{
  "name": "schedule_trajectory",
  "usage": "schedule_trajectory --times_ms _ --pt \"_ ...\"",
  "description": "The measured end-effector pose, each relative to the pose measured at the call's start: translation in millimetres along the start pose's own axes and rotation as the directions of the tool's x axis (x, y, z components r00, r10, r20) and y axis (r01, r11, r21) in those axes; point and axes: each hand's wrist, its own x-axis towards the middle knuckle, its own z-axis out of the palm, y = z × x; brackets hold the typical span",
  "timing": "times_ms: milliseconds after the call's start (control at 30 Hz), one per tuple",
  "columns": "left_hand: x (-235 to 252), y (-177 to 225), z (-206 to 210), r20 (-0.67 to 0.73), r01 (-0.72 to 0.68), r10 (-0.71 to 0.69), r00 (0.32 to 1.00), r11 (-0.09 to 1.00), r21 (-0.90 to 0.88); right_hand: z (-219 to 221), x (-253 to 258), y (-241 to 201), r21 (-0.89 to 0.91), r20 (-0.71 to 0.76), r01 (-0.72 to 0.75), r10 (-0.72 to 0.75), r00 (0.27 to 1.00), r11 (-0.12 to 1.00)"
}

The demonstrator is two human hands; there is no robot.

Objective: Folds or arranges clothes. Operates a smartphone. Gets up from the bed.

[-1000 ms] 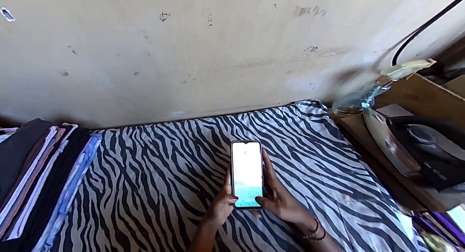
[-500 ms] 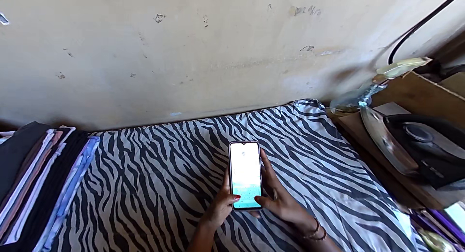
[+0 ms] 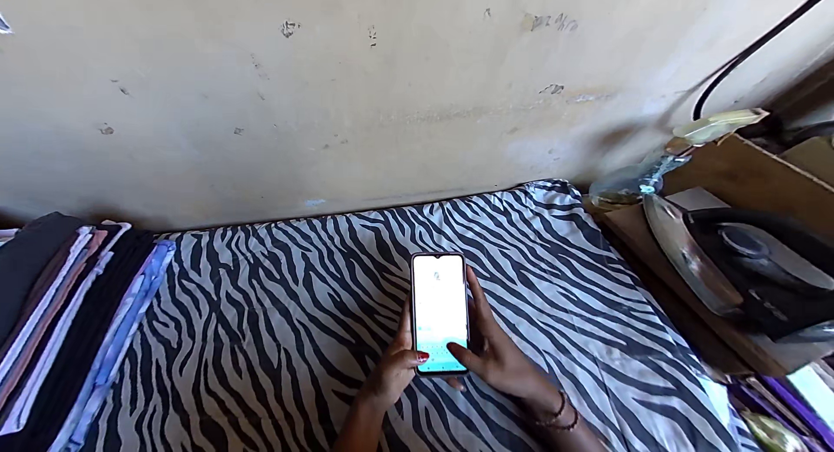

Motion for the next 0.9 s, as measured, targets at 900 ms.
schedule_trajectory --times_ms 900 --pt "1.2 -4.4 -4.8 0.068 -0.013 0.017 0.998 0.998 -0.063 -11.1 -2.1 -0.3 0.115 0.122 0.035 -0.05 0.991 0.993"
